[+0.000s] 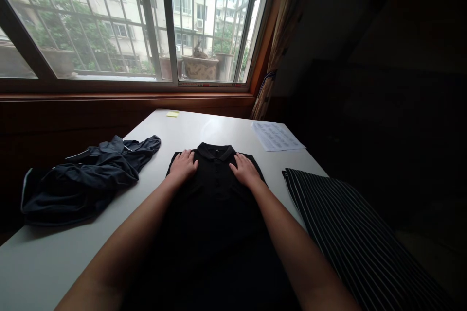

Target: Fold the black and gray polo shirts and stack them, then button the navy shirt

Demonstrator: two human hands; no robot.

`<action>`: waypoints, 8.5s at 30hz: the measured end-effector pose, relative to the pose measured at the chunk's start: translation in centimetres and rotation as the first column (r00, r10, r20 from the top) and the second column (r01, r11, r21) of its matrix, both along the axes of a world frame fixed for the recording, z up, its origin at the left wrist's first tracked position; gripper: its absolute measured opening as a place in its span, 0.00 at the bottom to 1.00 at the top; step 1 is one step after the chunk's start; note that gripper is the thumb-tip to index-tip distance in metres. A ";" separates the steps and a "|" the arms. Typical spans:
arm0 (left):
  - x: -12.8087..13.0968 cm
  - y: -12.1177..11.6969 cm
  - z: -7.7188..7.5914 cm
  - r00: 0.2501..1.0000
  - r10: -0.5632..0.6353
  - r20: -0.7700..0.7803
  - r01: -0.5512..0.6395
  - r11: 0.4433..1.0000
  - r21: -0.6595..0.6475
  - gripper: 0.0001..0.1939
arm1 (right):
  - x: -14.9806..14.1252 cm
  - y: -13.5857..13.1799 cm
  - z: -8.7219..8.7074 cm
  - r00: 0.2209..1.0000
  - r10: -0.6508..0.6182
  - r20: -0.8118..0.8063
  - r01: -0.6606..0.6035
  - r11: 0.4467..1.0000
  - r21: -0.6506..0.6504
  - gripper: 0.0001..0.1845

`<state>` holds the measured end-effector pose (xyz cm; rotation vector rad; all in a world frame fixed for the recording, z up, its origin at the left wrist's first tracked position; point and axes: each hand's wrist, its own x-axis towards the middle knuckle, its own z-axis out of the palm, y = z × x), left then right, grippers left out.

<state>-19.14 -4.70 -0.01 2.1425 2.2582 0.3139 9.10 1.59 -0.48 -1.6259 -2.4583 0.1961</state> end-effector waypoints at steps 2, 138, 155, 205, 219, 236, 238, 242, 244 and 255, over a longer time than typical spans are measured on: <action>0.3 0.0 0.2 1.000 0.000 -0.006 0.000 1.000 0.002 0.30 | -0.1 -0.1 -0.1 1.000 -0.003 -0.005 0.003 1.000 0.010 0.36; 10.4 -5.6 0.9 0.769 -0.638 -0.048 0.640 0.767 0.055 0.27 | 3.3 -0.3 0.1 0.973 -0.228 0.029 0.228 0.974 0.012 0.39; 10.4 -6.6 1.1 0.799 -0.601 0.007 0.579 0.773 0.261 0.20 | 5.1 -9.1 0.6 0.995 0.029 0.100 -0.028 1.000 -0.015 0.37; -2.2 -31.3 -0.1 0.876 -0.327 -0.355 0.405 0.898 0.171 0.38 | 7.5 -17.9 1.7 0.988 0.097 0.118 -0.109 0.989 0.103 0.37; 0.4 -31.0 2.3 0.782 -0.583 -0.218 0.600 0.800 0.012 0.35 | 11.1 -27.0 2.8 0.938 0.344 -0.045 -0.347 0.933 -0.092 0.35; 3.9 -27.5 4.6 0.750 -0.657 -0.072 0.660 0.750 0.032 0.31 | 6.8 -26.8 5.1 0.835 0.540 -0.104 -0.549 0.830 -0.101 0.39; 3.8 -26.7 3.5 0.762 -0.635 -0.129 0.643 0.765 0.035 0.34 | 5.9 -26.8 4.8 0.819 0.563 -0.107 -0.573 0.810 -0.126 0.40; 2.3 -26.8 2.2 0.778 -0.598 -0.191 0.612 0.790 0.019 0.34 | 6.3 -27.3 4.6 0.812 0.570 -0.128 -0.584 0.793 -0.174 0.39; 1.5 -27.3 1.9 0.790 -0.571 -0.223 0.588 0.808 0.015 0.34 | 6.9 -27.8 4.9 0.814 0.564 -0.138 -0.580 0.792 -0.190 0.40; -0.8 -31.0 1.0 0.825 -0.441 -0.354 0.495 0.866 0.073 0.35 | 10.2 -29.7 4.4 0.850 0.501 -0.161 -0.525 0.830 -0.186 0.32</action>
